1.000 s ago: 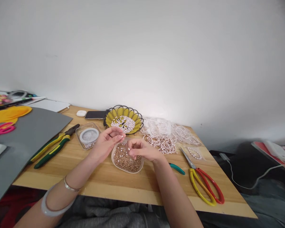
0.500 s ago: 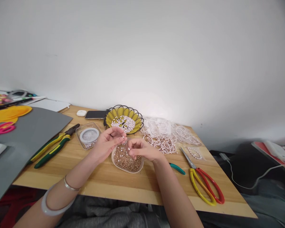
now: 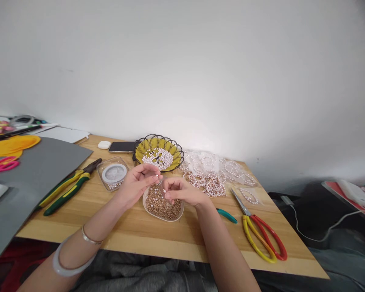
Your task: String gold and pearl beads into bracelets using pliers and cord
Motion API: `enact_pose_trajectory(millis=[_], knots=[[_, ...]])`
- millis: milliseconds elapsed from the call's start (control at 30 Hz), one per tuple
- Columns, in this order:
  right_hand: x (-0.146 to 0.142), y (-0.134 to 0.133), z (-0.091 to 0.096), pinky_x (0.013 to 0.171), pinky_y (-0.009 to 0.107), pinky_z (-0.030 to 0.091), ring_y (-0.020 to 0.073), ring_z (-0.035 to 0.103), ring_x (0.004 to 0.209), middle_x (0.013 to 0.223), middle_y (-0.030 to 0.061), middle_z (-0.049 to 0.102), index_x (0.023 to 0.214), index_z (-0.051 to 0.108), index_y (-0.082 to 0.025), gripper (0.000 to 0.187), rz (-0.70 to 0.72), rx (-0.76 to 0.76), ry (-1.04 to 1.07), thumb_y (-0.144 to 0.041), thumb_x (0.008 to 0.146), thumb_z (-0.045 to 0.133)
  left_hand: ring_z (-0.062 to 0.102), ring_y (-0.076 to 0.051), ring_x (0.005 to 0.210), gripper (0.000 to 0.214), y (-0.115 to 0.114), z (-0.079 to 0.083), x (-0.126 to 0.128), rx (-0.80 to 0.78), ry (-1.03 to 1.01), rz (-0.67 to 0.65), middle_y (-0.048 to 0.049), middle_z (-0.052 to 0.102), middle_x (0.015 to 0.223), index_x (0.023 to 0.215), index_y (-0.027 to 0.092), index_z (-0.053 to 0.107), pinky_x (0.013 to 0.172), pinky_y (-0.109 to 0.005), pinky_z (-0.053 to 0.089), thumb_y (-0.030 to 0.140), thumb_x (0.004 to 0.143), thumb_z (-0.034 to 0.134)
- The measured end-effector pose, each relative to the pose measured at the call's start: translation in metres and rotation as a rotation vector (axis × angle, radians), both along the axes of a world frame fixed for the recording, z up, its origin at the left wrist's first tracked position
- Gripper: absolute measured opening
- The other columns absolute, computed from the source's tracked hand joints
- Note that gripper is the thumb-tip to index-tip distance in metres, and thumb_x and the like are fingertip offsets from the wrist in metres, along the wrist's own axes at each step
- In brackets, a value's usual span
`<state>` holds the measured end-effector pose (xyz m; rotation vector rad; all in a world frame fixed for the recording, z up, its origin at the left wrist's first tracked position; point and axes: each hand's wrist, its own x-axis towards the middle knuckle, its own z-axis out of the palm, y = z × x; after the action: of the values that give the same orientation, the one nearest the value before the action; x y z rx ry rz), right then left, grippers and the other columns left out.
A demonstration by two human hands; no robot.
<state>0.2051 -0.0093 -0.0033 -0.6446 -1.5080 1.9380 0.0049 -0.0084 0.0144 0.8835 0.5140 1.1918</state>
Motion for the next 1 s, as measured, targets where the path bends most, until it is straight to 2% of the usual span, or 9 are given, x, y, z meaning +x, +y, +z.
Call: enact_pose_trajectory(millis=[267, 733, 1000], knots=[[-0.0001, 0.0001, 0.0002, 0.051, 0.019, 0.041, 0.0040, 0.051, 0.050, 0.065, -0.0071, 0.060, 0.073, 0.061, -0.017, 0.035, 0.009, 0.001, -0.014, -0.040, 0.076, 0.087, 0.074, -0.011, 0.068, 0.028, 0.0012, -0.0018, -0.0014, -0.007, 0.025, 0.023, -0.0038, 0.080, 0.076, 0.079, 0.017, 0.082, 0.063, -0.013, 0.059, 0.021, 0.058, 0.100], [0.0004, 0.0000, -0.0001, 0.052, 0.019, 0.041, 0.0049, 0.051, 0.051, 0.065, -0.0071, 0.061, 0.074, 0.063, -0.017, 0.032, 0.020, 0.012, -0.030, -0.039, 0.077, 0.087, 0.072, -0.013, 0.073, 0.028, -0.0006, -0.0002, 0.0004, 0.014, 0.049, 0.041, -0.0049, 0.080, 0.074, 0.075, 0.016, 0.081, 0.070, -0.019, 0.059, 0.023, 0.056, 0.100], [0.0011, -0.0004, 0.0008, 0.051, 0.019, 0.041, 0.0048, 0.051, 0.051, 0.065, -0.0068, 0.058, 0.072, 0.060, -0.017, 0.037, 0.014, 0.020, -0.009, -0.042, 0.077, 0.087, 0.072, -0.010, 0.070, 0.028, -0.0010, 0.0020, 0.0000, 0.006, 0.017, 0.001, -0.0024, 0.080, 0.074, 0.077, 0.018, 0.082, 0.068, -0.014, 0.059, 0.022, 0.056, 0.101]])
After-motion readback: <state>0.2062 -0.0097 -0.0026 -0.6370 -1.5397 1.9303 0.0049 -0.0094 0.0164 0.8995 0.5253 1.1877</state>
